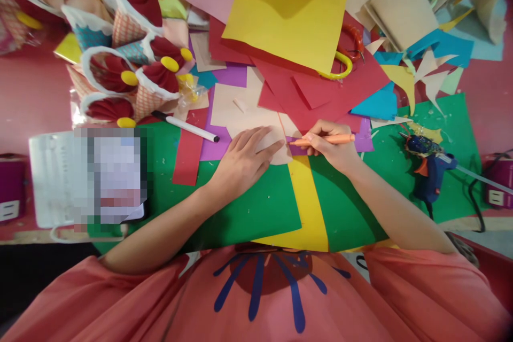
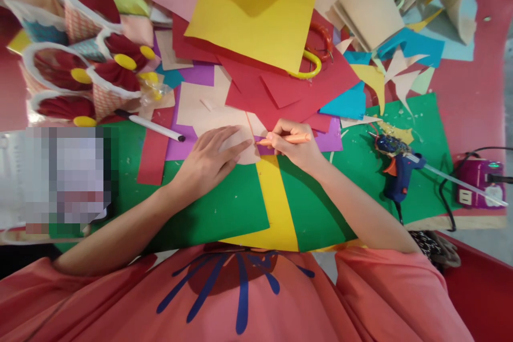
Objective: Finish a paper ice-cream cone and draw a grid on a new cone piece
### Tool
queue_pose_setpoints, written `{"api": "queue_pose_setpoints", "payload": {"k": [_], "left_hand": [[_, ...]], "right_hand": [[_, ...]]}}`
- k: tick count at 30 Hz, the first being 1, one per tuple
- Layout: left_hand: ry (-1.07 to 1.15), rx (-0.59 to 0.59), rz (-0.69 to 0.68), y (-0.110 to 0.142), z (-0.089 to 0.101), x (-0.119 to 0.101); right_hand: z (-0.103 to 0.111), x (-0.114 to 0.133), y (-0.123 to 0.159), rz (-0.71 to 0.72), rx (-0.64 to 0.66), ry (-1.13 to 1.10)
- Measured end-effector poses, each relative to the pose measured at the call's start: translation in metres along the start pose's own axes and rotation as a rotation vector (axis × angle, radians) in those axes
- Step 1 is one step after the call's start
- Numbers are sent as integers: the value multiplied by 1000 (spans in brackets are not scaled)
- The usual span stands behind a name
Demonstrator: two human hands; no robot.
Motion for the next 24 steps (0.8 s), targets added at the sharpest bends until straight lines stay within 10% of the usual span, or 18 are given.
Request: {"api": "queue_pose_setpoints", "payload": {"k": [24], "left_hand": [[-10, -23, -11, 0, 0, 0]], "right_hand": [[-1, 0, 1, 31, -15, 82]]}}
Point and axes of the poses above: each hand's wrist, its own y-axis away from the middle knuckle, its own z-axis out of the back of the hand, x = y × z, the point moved 2 cm from there along -y, towards the middle knuckle, and after that the axes turned 8 degrees about -z, right-handed, at the moved point
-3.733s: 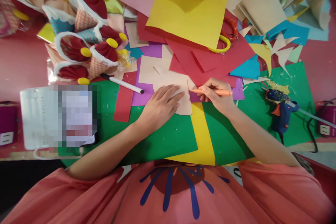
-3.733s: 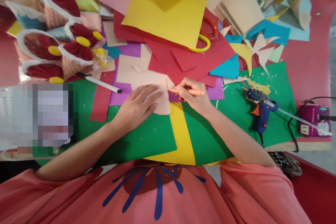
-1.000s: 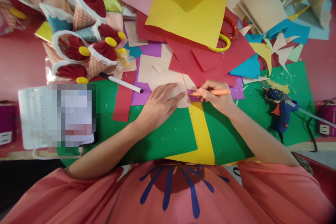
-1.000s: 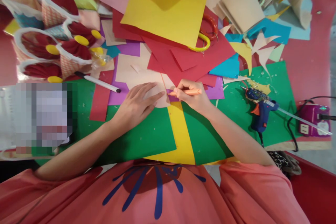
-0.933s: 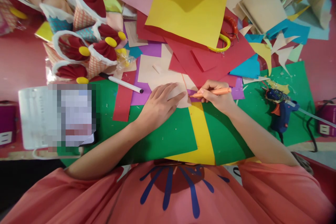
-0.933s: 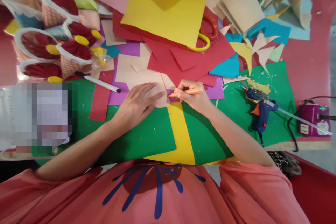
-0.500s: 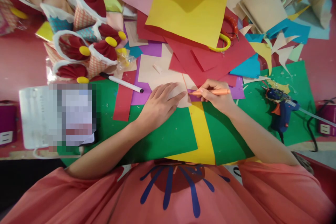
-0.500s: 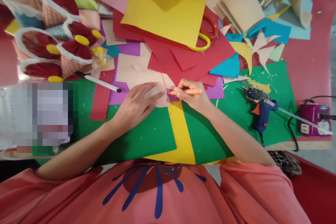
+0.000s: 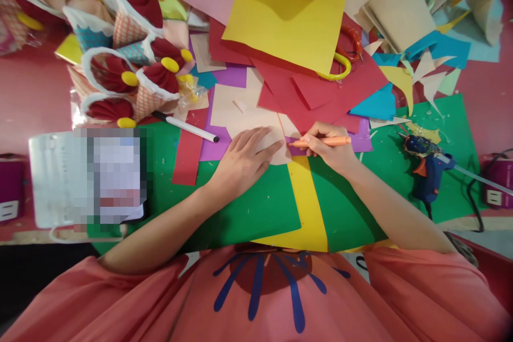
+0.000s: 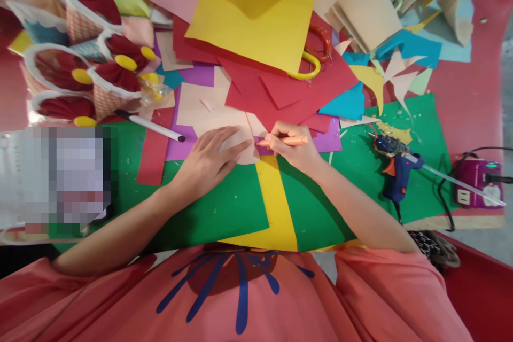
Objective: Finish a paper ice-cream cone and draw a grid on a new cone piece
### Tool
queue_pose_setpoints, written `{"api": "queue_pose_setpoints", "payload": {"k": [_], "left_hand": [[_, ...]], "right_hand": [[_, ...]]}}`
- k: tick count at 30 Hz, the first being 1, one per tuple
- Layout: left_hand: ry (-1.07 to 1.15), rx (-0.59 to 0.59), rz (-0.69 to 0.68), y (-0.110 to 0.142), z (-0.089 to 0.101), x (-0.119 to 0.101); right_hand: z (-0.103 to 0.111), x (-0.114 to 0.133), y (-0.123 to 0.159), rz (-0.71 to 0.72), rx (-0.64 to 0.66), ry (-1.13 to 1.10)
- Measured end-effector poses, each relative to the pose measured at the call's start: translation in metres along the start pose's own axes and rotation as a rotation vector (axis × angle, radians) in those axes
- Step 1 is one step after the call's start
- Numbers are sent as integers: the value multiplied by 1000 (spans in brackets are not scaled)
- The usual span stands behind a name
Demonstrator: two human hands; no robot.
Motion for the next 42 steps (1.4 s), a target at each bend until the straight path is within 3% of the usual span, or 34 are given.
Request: {"api": "queue_pose_setpoints", "payload": {"k": [7, 15, 21, 42], "left_hand": [[30, 27, 23, -1, 0, 0], [31, 22, 20, 0, 0, 0], [65, 18, 30, 0, 0, 0], [8, -7, -13, 0, -1, 0]], "right_hand": [[1, 2, -1, 13, 9, 29], [1, 4, -1, -48, 47, -89], [0, 3, 0, 14, 2, 29], [-1, 11, -1, 41, 109, 65]]}}
Point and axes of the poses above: each hand's wrist, its own y-axis away from the middle knuckle, its own z-axis out of the back of the hand, x = y × z, the point moved 2 cm from there along -y, towards the middle knuckle, and after that the axes turned 8 degrees about -z, right-handed, at the moved point
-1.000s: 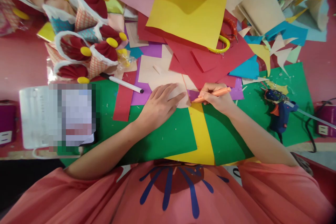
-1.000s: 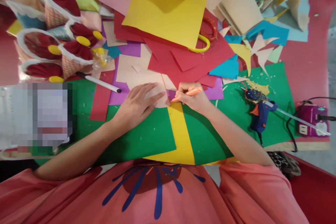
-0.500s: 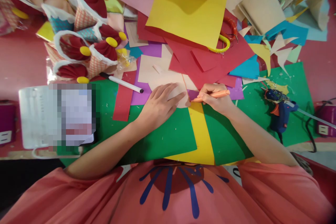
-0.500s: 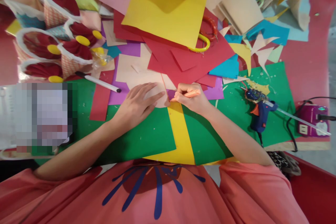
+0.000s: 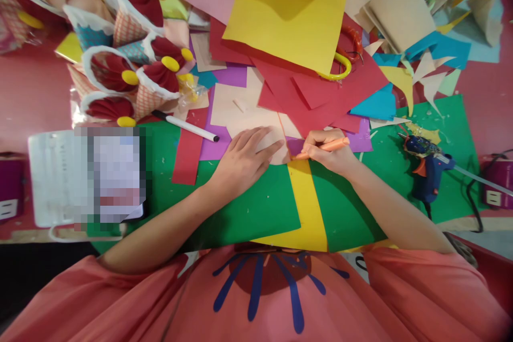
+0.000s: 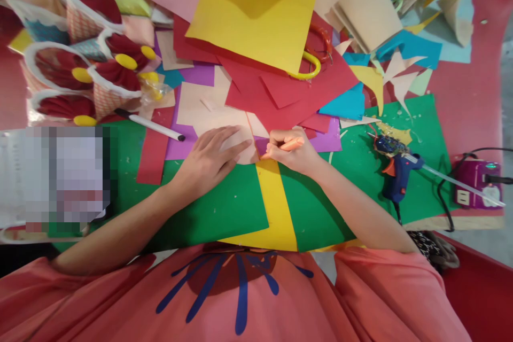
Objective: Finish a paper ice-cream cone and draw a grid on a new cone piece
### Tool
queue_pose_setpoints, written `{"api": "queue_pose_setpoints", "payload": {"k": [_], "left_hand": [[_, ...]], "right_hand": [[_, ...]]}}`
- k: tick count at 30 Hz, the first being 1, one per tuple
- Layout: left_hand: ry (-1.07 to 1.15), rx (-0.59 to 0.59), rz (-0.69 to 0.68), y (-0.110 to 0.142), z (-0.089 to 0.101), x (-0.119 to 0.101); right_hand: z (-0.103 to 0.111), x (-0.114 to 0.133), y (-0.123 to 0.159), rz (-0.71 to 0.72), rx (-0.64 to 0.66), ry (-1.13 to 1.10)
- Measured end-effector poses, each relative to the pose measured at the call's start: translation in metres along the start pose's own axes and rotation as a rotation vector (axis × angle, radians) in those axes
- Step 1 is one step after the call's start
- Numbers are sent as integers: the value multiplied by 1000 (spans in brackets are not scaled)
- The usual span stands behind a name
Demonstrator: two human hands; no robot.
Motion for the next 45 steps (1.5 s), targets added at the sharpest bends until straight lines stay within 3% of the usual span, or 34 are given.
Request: {"api": "queue_pose_setpoints", "payload": {"k": [5, 9, 14, 19, 23, 27, 33, 45], "left_hand": [[-22, -14, -20, -1, 1, -1], [-36, -15, -34, -1, 2, -1], [-36, -12, -22, -1, 1, 0], [-42, -48, -55, -1, 4, -2], [35, -58, -192, 0, 6, -10], [9, -11, -302, 0, 6, -15], [-40, -8, -269, -3, 8, -13], [40, 27, -254, -1, 9, -9]], "right_hand": [[1, -4, 0, -78, -45, -143], [0, -5, 0, -68, -77, -104], [1, -5, 1, -54, -18, -69], [5, -7, -1, -91, -81, -375], [5, -11, -3, 9, -130, -522], [5, -11, -3, 32, -155, -474], [6, -7, -1, 25, -221, -335], [4, -1, 2, 28, -131, -126]]}}
Point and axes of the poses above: each hand's wrist, its own y-axis away from the middle knuckle, its own z-axis out of the back of the hand, x = y × z, the point moved 2 cm from there along -y, towards the middle knuckle, and after that the axes turned 8 degrees about -z, right-handed, at the moved point
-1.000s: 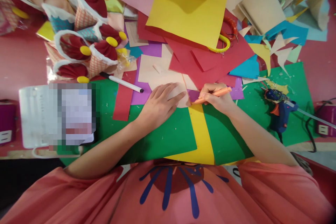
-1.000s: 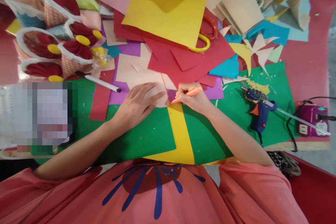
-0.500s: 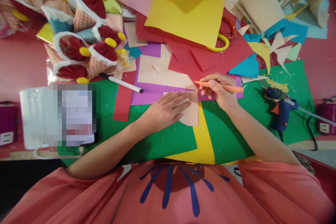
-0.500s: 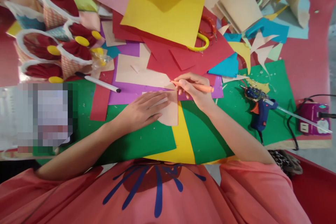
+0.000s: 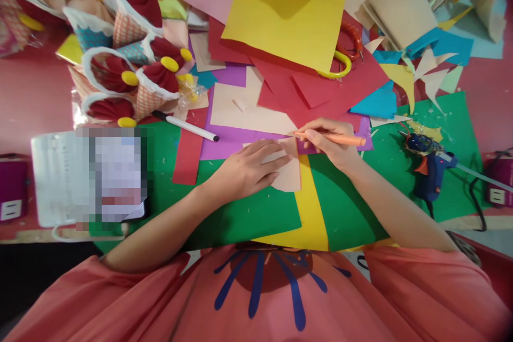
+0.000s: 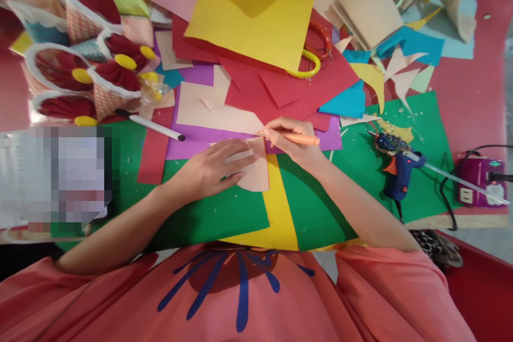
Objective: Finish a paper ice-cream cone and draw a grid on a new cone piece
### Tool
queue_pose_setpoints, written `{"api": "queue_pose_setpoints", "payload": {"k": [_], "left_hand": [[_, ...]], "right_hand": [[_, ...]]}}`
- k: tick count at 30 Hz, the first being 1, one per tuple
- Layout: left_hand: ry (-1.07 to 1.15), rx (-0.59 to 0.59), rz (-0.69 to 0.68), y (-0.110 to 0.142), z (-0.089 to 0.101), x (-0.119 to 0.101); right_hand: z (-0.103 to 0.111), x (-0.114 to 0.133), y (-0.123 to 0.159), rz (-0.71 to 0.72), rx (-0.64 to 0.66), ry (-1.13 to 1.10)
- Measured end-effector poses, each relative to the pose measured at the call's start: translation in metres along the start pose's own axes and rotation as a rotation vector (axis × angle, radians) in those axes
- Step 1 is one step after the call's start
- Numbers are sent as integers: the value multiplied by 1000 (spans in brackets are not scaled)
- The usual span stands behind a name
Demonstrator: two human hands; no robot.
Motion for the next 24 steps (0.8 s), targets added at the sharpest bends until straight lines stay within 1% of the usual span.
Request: {"api": "queue_pose_setpoints", "payload": {"k": [4, 8, 12, 18, 24], "left_hand": [[33, 37, -31, 1, -1, 3], [59, 46, -75, 2, -2, 5], [34, 44, -76, 1, -3, 4], [34, 58, -56, 0, -4, 4], [48, 51, -54, -1, -2, 3]], "right_hand": [[-1, -5, -1, -8, 6, 51], [-2, -9, -2, -15, -9, 103], [-3, -6, -2, -8, -38, 173], [-4, -6, -3, 10, -12, 172], [-3, -7, -2, 45, -18, 194]]}}
Point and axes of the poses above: each hand's wrist, its own y-axis away from the middle knuckle, its own z-axis out of the back of the hand, x = y × z, the point moved 2 cm from there along -y, towards the middle knuckle, and after that the axes turned 8 degrees about -z, right-handed, at the moved point
